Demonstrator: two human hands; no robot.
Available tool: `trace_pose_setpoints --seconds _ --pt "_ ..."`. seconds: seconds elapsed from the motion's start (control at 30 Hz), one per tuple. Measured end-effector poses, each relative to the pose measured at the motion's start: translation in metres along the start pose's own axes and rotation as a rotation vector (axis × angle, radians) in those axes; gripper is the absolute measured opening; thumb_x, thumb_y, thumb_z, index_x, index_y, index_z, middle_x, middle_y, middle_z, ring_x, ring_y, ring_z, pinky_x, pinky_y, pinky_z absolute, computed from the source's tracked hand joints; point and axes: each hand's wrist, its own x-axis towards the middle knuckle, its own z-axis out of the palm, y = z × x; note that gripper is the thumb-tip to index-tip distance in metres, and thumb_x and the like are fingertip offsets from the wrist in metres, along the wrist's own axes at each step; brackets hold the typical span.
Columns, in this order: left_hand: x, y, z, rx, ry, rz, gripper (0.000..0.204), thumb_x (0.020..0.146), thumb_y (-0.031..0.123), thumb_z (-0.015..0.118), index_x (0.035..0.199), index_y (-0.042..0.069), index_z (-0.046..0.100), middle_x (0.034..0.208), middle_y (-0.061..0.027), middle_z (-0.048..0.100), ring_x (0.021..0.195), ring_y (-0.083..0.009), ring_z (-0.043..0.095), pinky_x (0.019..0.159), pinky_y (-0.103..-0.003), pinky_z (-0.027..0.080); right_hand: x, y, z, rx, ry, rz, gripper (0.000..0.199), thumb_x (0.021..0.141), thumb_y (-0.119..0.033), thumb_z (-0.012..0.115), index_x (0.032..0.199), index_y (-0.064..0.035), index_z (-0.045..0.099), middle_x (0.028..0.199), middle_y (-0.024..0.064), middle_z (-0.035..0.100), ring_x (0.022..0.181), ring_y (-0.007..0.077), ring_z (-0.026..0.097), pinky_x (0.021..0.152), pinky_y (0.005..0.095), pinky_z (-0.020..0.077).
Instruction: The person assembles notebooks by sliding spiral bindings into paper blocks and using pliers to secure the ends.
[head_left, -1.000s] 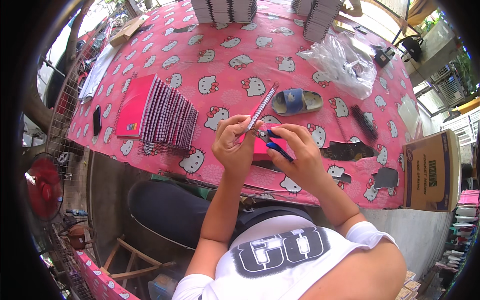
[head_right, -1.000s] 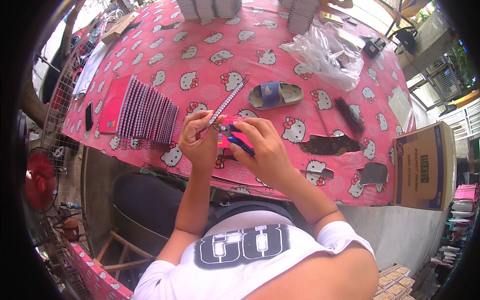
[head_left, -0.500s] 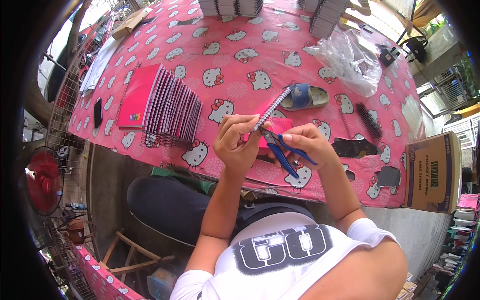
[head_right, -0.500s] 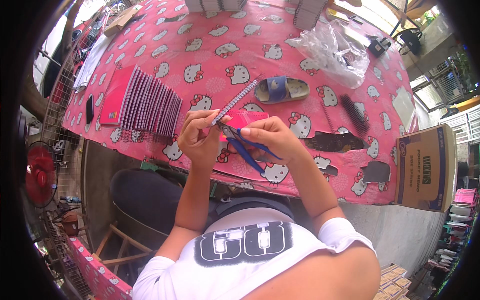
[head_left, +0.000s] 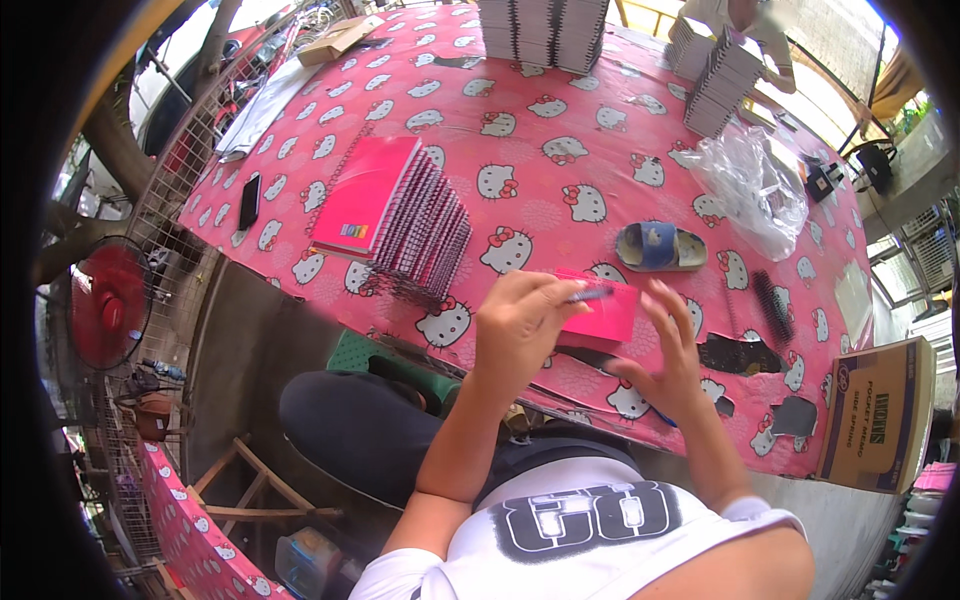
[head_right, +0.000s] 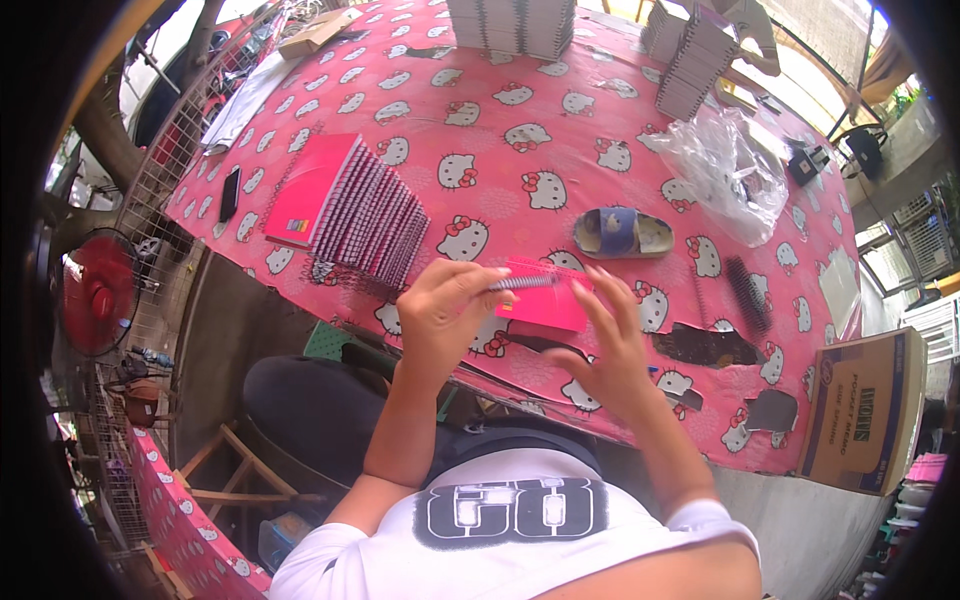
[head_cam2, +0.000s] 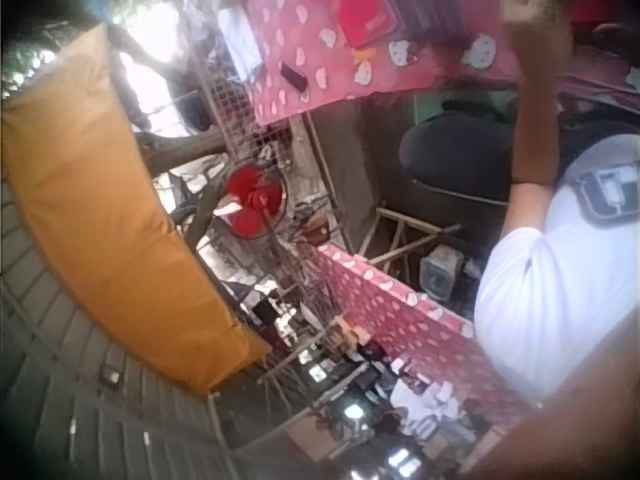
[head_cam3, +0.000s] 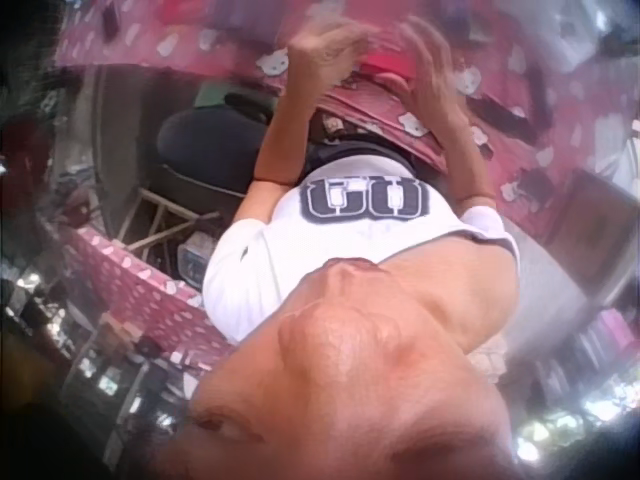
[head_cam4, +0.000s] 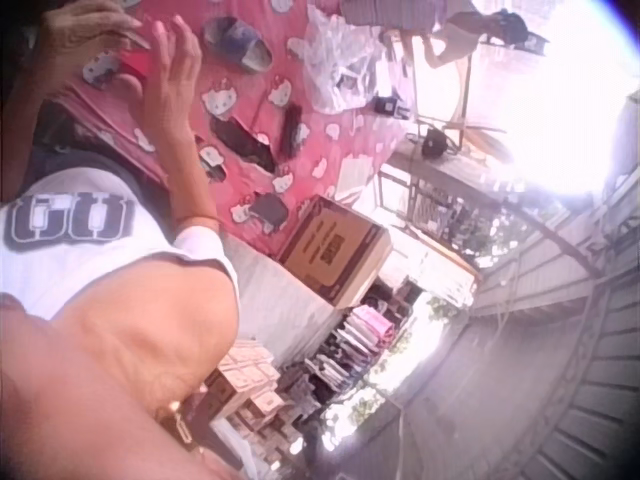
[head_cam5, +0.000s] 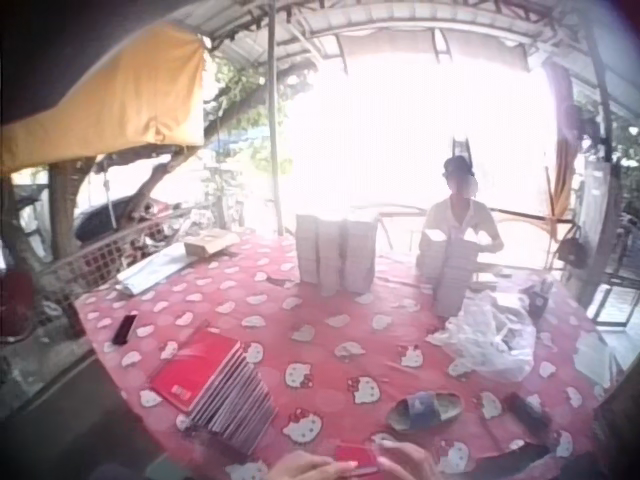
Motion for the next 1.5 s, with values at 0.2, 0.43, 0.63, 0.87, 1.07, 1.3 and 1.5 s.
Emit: trace_pose_setpoints --seconds 0.2,0.43,0.63,0.87,1.07,1.3,1.5 --pt "0.008 0.003 -0.079 0.215 0.511 0.033 0.028 0.082 0.008 0.072 0.108 0.0 0.064 0.102 -0.0123 0.063 0.095 -0.0233 0.061 0.086 -0.039 0.048 0.136 -0.034 0.038 0.273 -0.146 -0.48 0.057 0.071 0.004 0.072 0.125 -0.0043 0.055 0.11 0.0133 0.056 0.098 0.0281 0.059 0.079 0.0343 0.0522" --pt "0.062 -0.093 -0.146 -0.413 0.9 -0.3 0.063 0.1 0.054 0.037 0.12 -0.004 0.05 0.112 -0.014 0.06 0.108 -0.0223 0.055 0.095 -0.035 0.041 0.244 -0.046 0.161 0.496 0.108 0.075 0.036 0.077 -0.021 0.073 0.105 0.0002 0.064 0.106 0.0151 0.061 0.086 0.0214 0.063 0.078 0.032 0.0506" --pt "0.078 -0.084 -0.12 -0.2 0.973 -0.364 0.063 0.096 0.058 0.042 0.099 -0.003 0.054 0.101 -0.0153 0.059 0.092 -0.02 0.057 0.083 -0.034 0.046 0.241 -0.038 0.203 0.664 0.306 0.015 0.026 0.085 -0.02 0.062 0.099 0.0018 0.061 0.092 0.0152 0.059 0.087 0.0267 0.058 0.082 0.0366 0.0472" --pt "0.055 -0.098 -0.168 0.009 1.213 -0.166 0.05 0.096 0.047 0.041 0.105 0.001 0.057 0.105 -0.0095 0.063 0.092 -0.019 0.058 0.08 -0.034 0.045 0.185 -0.014 0.129 0.279 0.284 -0.18 0.051 0.088 -0.034 0.066 0.122 -0.0009 0.049 0.117 0.0211 0.051 0.11 0.0375 0.047 0.093 0.0485 0.0408" --pt "0.041 0.023 -0.083 -0.319 1.016 0.451 0.034 0.1 0.027 0.037 0.117 0.0 0.049 0.116 -0.0175 0.058 0.103 -0.0276 0.058 0.089 -0.039 0.047 0.018 0.095 0.036 0.327 0.105 0.886 0.055 0.081 -0.026 0.075 0.122 0.0015 0.051 0.113 0.0164 0.054 0.106 0.0303 0.053 0.093 0.0404 0.0439" --pt "0.022 -0.016 0.049 -0.658 0.339 -0.567 0.05 0.086 -0.007 0.055 0.132 0.003 0.039 0.134 -0.0141 0.044 0.125 -0.0243 0.045 0.105 -0.035 0.038 -0.055 0.127 0.049 -0.198 0.008 0.612 0.037 0.081 -0.016 0.074 0.105 0.0024 0.052 0.108 0.0156 0.056 0.099 0.025 0.056 0.083 0.0383 0.0455" --pt "-0.035 -0.067 0.095 -0.326 0.117 -0.389 0.075 0.078 -0.012 0.052 0.145 0.005 0.022 0.145 -0.0186 0.029 0.135 -0.0317 0.034 0.112 -0.043 0.027 -0.025 0.091 0.054 0.418 0.152 0.457 0.026 0.083 0.013 0.058 0.095 -0.0038 0.043 0.094 0.0063 0.054 0.085 0.0107 0.053 0.075 0.0255 0.0469"
